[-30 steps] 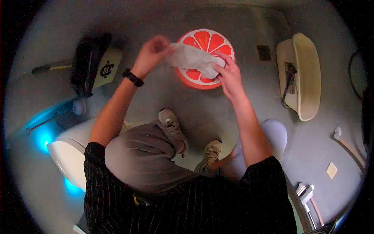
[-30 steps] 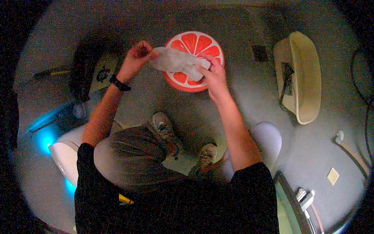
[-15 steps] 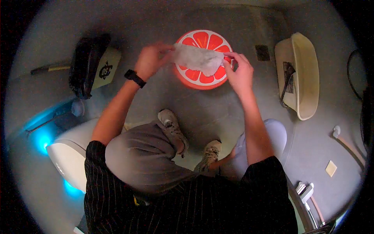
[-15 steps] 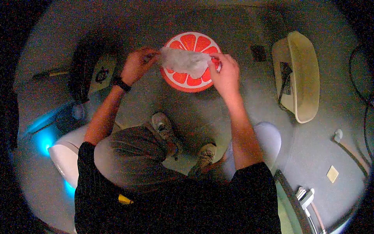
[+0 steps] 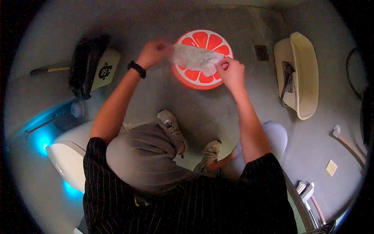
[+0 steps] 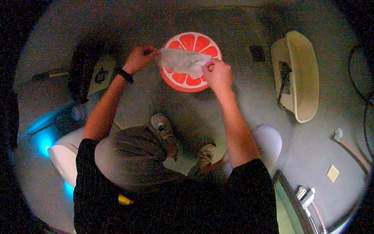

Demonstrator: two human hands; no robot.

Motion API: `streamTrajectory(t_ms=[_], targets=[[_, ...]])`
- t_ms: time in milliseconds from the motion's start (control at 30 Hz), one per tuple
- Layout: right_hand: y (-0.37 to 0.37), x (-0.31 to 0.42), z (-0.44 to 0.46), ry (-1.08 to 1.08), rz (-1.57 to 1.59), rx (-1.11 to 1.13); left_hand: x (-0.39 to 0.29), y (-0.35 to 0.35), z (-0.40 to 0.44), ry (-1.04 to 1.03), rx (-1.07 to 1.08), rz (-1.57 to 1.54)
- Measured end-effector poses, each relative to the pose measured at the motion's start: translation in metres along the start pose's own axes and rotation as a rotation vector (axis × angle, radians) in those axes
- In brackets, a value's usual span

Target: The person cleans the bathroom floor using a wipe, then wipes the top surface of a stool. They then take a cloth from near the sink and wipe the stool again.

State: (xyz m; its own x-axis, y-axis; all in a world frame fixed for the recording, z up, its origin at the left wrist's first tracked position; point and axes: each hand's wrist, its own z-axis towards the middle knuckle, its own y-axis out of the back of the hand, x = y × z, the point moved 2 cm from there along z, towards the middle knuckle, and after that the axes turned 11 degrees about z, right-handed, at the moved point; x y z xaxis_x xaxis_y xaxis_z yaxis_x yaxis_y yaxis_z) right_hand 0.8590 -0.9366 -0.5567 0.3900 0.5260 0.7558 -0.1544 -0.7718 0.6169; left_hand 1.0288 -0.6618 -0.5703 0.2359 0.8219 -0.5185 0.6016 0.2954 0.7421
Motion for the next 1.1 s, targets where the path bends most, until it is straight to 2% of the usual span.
streamTrajectory(t_ms=[67, 100, 167, 200, 267, 300, 333, 400, 467, 500, 567, 600, 667, 767, 867, 933, 1033, 1100], targets=[[0.004, 0.000, 0.000, -0.043, 0.112, 0.040, 0.011, -0.004, 0.000, -0.098, -0.008, -0.130], [0.008, 0.000, -0.001, -0.031, 0.197, 0.002, 0.006, 0.000, -0.003, -0.098, -0.008, -0.130], [0.018, 0.000, 0.001, 0.018, 0.334, -0.043, -0.003, 0.010, -0.011, -0.076, -0.068, -0.379], [0.026, 0.004, 0.003, 0.020, 0.333, -0.042, -0.014, 0.019, -0.015, -0.077, -0.070, -0.380], [0.041, 0.015, 0.007, 0.006, 0.547, -0.023, -0.040, 0.039, -0.025, -0.094, -0.112, -0.385], [0.046, 0.022, 0.008, 0.074, 0.575, -0.065, -0.047, 0.045, -0.029, -0.092, -0.116, -0.386], [0.055, 0.033, 0.006, 0.018, 0.673, -0.042, -0.054, 0.051, -0.033, -0.161, -0.141, -0.451], [0.060, 0.036, 0.005, 0.055, 0.763, -0.042, -0.057, 0.053, -0.038, -0.233, -0.166, -0.515], [0.061, 0.031, -0.002, 0.024, 0.747, -0.012, -0.051, 0.048, -0.045, -0.362, -0.194, -0.540], [0.059, 0.025, -0.005, -0.010, 0.730, 0.018, -0.045, 0.039, -0.048, -0.364, -0.194, -0.540], [0.039, -0.009, -0.013, -0.002, 0.560, 0.043, -0.028, 0.008, -0.051, -0.323, 0.024, -0.633], [0.033, -0.018, -0.018, -0.016, 0.447, 0.073, -0.013, -0.009, -0.050, -0.325, 0.025, -0.634], [0.030, -0.015, -0.025, -0.039, 0.406, 0.125, 0.015, -0.042, -0.048, -0.212, 0.205, -0.421], [0.025, -0.022, -0.025, -0.037, 0.291, 0.141, 0.014, -0.048, -0.051, -0.188, 0.150, -0.464], [0.026, -0.027, -0.022, -0.007, 0.411, 0.132, 0.010, -0.044, -0.050, -0.144, 0.107, -0.429], [0.029, -0.027, -0.018, -0.085, 0.667, 0.141, -0.002, -0.029, -0.047, -0.133, 0.096, -0.390], [0.048, 0.001, -0.008, -0.202, 0.814, 0.085, -0.028, 0.005, -0.042, -0.040, 0.075, -0.577], [0.059, 0.016, 0.001, -0.114, 0.854, 0.046, -0.049, 0.030, -0.040, -0.176, -0.039, -0.699]])
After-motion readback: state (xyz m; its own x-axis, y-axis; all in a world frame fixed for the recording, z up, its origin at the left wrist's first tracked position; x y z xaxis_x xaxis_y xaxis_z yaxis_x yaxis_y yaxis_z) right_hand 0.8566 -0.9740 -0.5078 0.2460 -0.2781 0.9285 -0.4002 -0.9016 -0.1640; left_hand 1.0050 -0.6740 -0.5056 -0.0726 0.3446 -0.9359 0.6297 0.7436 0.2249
